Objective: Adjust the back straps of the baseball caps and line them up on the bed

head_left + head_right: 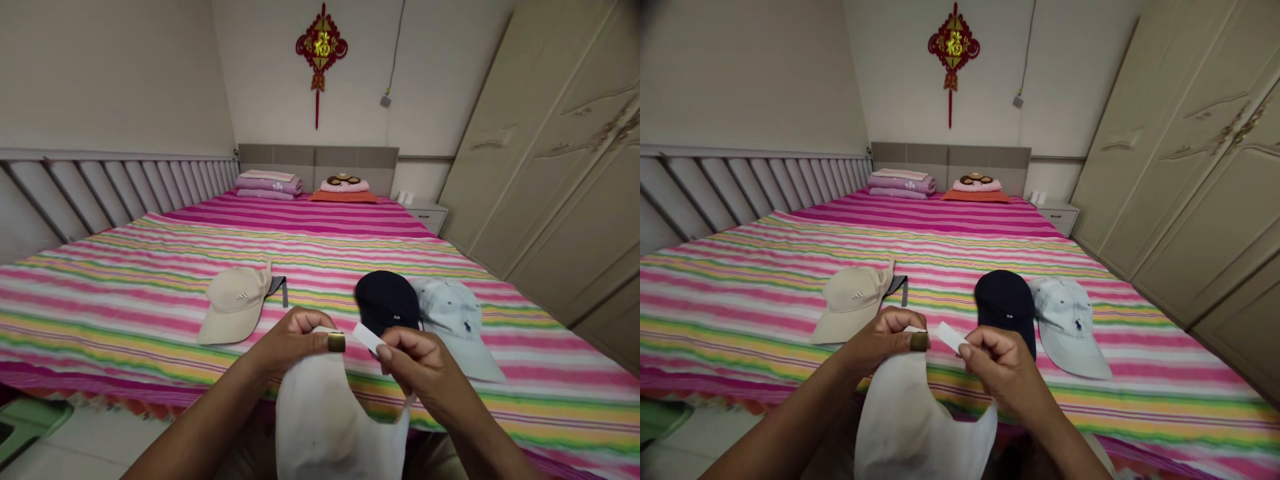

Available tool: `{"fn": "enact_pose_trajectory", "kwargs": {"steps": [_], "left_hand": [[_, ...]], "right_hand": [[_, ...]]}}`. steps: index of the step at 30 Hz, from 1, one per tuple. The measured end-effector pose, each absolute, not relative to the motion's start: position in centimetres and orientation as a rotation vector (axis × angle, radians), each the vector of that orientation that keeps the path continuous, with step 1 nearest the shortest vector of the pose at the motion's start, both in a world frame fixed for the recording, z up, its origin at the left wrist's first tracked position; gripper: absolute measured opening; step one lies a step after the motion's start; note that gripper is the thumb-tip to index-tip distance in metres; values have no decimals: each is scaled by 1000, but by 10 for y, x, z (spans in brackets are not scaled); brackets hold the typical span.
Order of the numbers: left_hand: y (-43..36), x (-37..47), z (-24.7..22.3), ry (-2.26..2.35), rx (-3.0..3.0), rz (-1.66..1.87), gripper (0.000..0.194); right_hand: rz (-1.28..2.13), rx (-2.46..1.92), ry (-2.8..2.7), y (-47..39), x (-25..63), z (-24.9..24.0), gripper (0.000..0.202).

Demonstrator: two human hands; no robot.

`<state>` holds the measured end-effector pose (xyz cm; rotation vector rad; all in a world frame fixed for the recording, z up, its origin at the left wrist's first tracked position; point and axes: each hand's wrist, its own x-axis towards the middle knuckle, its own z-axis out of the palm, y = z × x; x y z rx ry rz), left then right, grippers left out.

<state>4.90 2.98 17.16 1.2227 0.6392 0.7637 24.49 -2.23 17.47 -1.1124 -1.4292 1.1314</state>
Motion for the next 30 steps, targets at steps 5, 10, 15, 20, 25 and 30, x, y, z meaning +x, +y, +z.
{"fn": "enact_pose_trajectory", "kwargs": {"steps": [5, 10, 15, 20, 25, 30], "left_hand": [[30, 50, 167, 593, 1185, 865, 22], [32, 50, 161, 539, 1210, 1006, 14], [30, 51, 159, 559, 1159, 965, 14], [30, 52, 157, 531, 1126, 946, 15], [29, 51, 155, 517, 1146, 943, 16], [29, 52, 155, 540, 1212, 964, 17]], "right_hand": [[1053, -1100, -1430, -19, 236, 174, 25], [1110, -1106, -1352, -12, 236, 165, 28], [1174, -1092, -1314, -13, 231, 163, 28], [1208, -1074, -1331, -13, 227, 162, 27], [1292, -1049, -1299, -11, 226, 157, 26], [1402, -1041, -1273, -13, 225, 155, 26]]}}
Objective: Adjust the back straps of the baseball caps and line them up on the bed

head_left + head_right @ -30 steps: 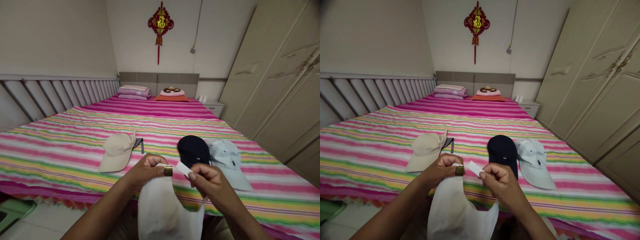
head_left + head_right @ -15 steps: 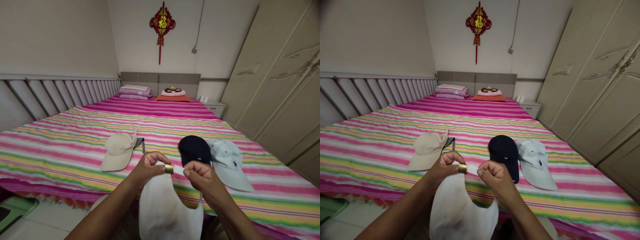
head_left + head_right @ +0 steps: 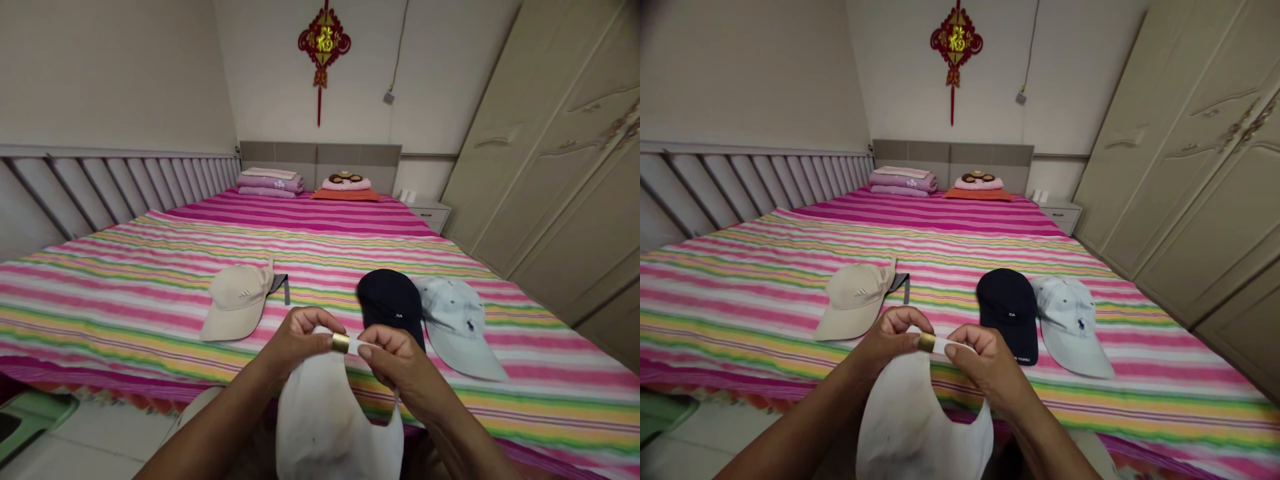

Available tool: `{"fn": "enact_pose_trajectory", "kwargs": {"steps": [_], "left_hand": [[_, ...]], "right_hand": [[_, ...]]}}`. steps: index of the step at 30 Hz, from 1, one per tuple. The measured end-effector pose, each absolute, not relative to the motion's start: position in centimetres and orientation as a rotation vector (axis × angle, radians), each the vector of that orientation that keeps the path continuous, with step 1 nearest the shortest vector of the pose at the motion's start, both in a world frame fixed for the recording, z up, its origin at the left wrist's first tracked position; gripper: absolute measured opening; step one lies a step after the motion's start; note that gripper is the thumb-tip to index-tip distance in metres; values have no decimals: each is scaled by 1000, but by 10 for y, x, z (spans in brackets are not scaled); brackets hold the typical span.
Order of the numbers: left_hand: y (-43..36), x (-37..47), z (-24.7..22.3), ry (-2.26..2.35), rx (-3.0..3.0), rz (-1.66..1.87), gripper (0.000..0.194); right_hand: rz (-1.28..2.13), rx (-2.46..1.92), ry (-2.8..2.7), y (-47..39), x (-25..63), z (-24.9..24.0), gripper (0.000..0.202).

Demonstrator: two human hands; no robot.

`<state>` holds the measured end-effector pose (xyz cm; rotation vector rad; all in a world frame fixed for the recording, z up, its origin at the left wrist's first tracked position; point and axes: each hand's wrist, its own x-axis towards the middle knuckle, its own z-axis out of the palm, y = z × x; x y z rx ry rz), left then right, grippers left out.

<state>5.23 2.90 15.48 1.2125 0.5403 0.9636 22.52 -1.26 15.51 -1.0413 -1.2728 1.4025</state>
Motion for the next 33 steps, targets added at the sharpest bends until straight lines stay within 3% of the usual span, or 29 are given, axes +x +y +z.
{"fn": "enact_pose_trajectory", "kwargs": {"steps": [10, 33], "left_hand": [[31, 48, 148, 468, 1301, 888, 31], [29, 63, 140, 470, 1521, 1164, 17]], "right_hand": [[1502, -941, -1140, -11, 223, 150, 24], [1524, -841, -999, -15, 205, 142, 27]]}}
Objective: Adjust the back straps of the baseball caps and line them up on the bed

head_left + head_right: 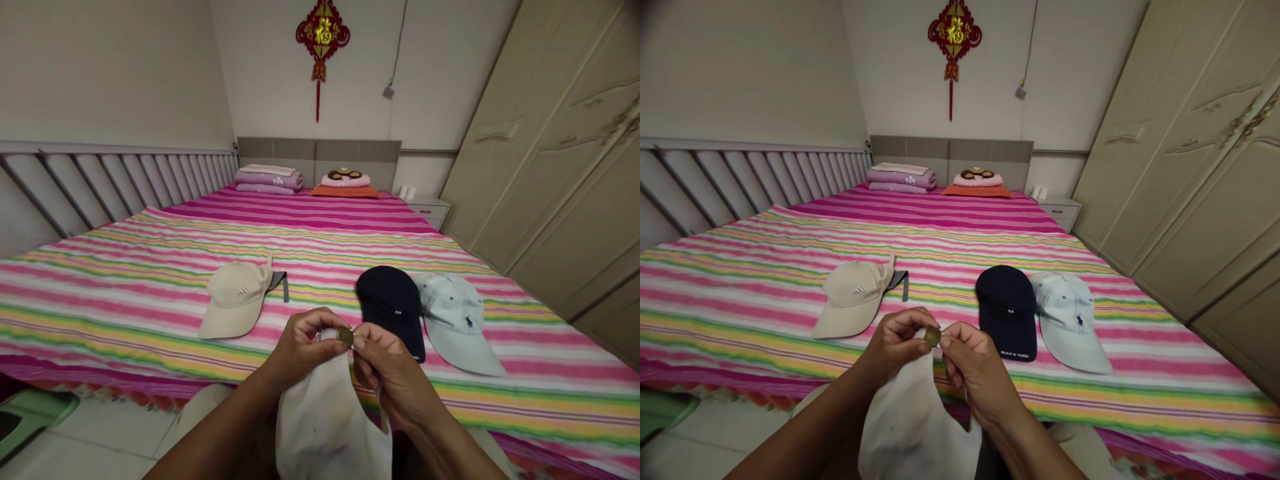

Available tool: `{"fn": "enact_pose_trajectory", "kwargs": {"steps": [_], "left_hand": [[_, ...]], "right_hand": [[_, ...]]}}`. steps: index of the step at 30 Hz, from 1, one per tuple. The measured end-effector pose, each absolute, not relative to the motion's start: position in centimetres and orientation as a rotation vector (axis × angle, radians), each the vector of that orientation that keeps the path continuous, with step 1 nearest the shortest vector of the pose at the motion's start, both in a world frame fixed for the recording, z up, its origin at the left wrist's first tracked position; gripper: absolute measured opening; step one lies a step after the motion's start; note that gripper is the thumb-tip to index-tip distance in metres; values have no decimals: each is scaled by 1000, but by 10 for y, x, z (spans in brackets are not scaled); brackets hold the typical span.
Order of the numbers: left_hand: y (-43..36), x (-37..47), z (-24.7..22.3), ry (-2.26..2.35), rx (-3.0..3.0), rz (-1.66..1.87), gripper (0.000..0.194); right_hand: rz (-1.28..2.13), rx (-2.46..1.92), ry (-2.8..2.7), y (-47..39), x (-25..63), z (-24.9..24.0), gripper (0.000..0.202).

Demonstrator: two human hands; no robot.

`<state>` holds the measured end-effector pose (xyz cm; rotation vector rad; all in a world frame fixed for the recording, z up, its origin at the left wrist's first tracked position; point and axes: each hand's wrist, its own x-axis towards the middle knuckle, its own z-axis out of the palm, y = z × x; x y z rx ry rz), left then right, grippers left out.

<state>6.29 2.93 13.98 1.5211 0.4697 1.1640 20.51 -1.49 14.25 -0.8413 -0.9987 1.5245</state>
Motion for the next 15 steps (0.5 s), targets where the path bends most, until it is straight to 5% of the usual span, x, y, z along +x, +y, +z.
{"fn": "enact_pose_trajectory", "kwargs": {"steps": [15], "left_hand": [[29, 64, 135, 490, 1182, 1078, 18]], "right_hand": [[1543, -880, -1130, -9, 214, 146, 23]]}}
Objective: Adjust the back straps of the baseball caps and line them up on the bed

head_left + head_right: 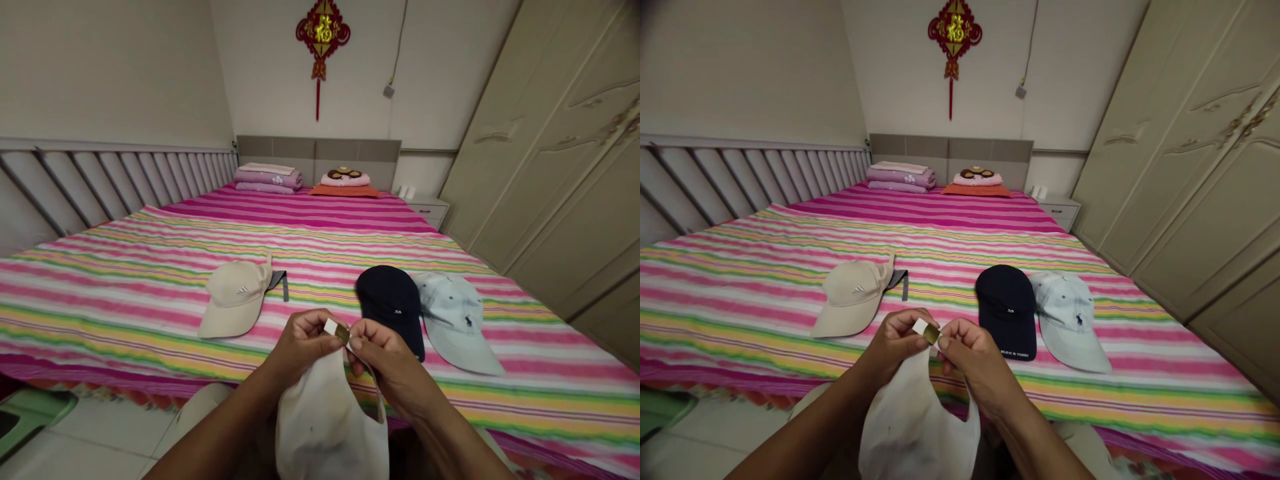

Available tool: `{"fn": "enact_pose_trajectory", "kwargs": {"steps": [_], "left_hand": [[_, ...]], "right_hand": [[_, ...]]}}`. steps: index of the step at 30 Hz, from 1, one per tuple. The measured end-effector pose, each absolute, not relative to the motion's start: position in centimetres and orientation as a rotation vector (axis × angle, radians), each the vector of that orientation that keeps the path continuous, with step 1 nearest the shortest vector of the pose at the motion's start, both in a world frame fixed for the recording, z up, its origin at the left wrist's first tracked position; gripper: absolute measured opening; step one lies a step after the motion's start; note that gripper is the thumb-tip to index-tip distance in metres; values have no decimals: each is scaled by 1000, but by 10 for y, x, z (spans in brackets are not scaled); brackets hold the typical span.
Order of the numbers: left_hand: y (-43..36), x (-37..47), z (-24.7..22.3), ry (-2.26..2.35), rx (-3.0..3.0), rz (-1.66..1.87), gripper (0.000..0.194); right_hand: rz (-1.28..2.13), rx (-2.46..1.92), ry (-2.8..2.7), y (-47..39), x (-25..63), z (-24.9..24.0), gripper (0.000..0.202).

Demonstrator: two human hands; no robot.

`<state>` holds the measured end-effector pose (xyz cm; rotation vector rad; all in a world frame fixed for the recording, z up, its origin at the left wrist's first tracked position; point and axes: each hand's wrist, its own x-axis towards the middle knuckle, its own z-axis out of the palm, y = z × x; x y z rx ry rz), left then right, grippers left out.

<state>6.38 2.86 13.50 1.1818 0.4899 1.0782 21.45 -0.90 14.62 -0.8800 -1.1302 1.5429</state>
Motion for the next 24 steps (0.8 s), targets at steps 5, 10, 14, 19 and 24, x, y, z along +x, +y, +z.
{"fn": "enact_pose_trajectory", "kwargs": {"steps": [5, 10, 14, 19, 24], "left_hand": [[28, 61, 136, 502, 1118, 1139, 18], [28, 61, 136, 466, 1180, 1013, 18], [27, 59, 135, 476, 1131, 1018, 18], [26, 56, 135, 497, 1141, 1051, 17], [27, 55, 133, 530, 1231, 1020, 21]], "right_hand": [[1594, -930, -1173, -6, 219, 141, 23], [1607, -886, -1068, -6, 215, 141, 25], [1696, -884, -1065, -7, 218, 142, 25], [1660, -938, -1095, -7, 220, 142, 24], [1652, -944, -1078, -7, 217, 146, 24]]}}
